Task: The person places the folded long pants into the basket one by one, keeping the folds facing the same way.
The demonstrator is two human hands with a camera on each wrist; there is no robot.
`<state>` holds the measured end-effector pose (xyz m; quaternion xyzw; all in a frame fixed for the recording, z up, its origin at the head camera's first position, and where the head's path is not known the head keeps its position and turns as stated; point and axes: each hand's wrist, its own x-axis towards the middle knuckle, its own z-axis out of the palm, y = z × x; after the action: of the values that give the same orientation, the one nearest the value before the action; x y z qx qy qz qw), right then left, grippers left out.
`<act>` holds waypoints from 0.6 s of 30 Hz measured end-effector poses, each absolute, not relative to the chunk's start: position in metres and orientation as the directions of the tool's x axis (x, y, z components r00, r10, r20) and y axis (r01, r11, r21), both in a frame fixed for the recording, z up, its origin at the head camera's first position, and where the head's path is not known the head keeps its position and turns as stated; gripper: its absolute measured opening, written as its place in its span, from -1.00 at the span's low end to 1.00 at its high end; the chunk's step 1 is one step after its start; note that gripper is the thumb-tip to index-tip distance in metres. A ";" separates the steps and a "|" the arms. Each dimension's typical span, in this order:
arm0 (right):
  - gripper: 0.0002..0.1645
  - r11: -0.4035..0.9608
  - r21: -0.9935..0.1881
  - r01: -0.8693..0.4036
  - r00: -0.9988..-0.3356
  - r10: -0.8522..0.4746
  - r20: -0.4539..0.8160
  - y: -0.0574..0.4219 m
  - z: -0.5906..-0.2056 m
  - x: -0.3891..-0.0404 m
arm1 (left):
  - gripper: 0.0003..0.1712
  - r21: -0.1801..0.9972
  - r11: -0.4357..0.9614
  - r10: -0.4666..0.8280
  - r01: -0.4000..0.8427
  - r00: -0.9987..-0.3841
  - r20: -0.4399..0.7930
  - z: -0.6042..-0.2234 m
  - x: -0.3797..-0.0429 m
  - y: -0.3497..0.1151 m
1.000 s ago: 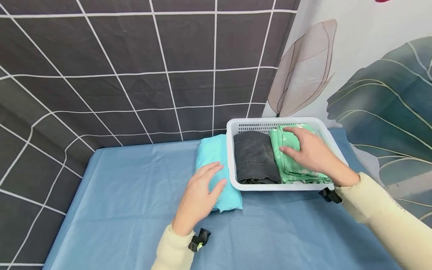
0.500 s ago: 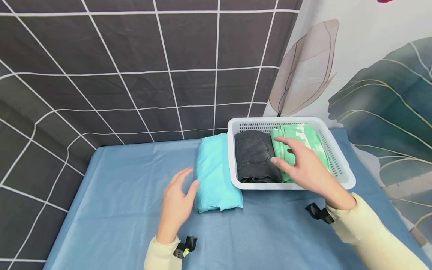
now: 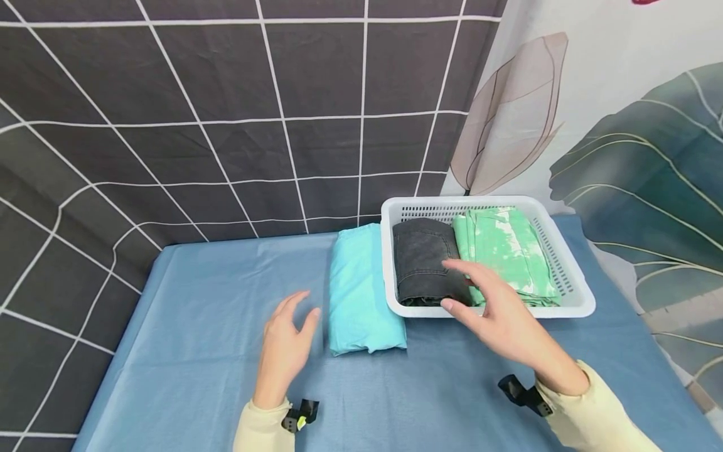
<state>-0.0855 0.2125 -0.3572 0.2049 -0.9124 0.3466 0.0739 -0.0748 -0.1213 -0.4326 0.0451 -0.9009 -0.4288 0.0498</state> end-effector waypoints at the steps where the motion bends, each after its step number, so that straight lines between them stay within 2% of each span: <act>1: -0.34 0.670 -0.608 -0.427 -0.904 -0.330 0.271 0.212 -0.359 -0.083 | -0.50 0.775 0.631 -0.125 -0.038 -0.991 0.053 -0.434 -0.075 -0.123; 12: -0.38 0.589 -0.632 -0.504 -0.856 -0.436 0.278 0.199 -0.373 -0.066 | -0.48 0.739 0.672 -0.094 -0.044 -0.995 0.026 -0.441 -0.090 -0.128; 18: -0.47 0.569 -0.669 -0.478 -0.860 -0.457 0.226 0.195 -0.384 -0.060 | -0.46 0.723 0.690 -0.062 -0.043 -0.998 -0.001 -0.445 -0.104 -0.127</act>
<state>-0.0603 0.1950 -0.3839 0.2640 -0.8857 0.3816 0.0138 -0.1040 -0.1274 -0.4451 0.0286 -0.9191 -0.3928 0.0118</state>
